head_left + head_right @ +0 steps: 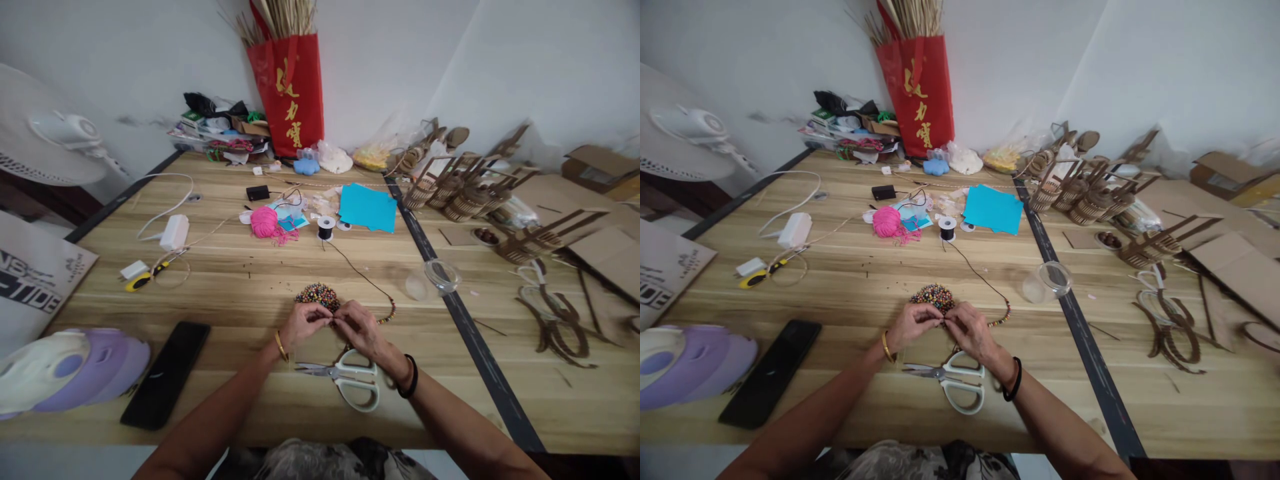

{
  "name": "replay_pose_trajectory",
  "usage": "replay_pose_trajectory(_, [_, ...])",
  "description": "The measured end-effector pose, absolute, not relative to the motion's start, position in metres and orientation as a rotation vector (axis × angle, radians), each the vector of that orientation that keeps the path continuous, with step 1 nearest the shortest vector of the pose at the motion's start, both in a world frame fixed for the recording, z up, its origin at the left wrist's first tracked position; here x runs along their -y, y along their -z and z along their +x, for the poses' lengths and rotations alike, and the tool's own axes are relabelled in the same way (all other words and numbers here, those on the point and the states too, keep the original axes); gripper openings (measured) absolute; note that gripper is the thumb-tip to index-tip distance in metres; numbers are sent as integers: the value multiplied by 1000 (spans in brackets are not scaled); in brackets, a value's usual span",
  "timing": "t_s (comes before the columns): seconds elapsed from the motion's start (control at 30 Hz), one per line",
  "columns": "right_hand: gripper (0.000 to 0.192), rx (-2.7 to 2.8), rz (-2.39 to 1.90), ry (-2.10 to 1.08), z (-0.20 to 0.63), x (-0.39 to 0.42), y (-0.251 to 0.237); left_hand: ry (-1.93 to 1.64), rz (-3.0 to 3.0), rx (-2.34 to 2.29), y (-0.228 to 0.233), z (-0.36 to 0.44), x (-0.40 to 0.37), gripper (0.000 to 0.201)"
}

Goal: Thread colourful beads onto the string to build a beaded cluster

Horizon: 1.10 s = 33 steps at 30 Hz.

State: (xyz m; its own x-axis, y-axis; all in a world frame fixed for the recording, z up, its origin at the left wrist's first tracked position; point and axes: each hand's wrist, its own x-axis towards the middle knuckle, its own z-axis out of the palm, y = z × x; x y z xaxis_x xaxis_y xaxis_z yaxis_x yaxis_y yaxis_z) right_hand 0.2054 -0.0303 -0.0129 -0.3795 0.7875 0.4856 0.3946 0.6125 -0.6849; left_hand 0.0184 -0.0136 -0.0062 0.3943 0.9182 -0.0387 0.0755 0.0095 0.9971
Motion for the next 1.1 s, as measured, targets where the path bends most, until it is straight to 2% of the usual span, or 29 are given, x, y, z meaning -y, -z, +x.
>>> replay_pose_trajectory(0.7, [14,1960,-916,-618,204,32,5,-859,1327,-960,3,15,11,30])
replay_pose_trajectory(1.1, [9,1959,-871,-610,204,32,6,-834,1331,-992,2,15,10,28])
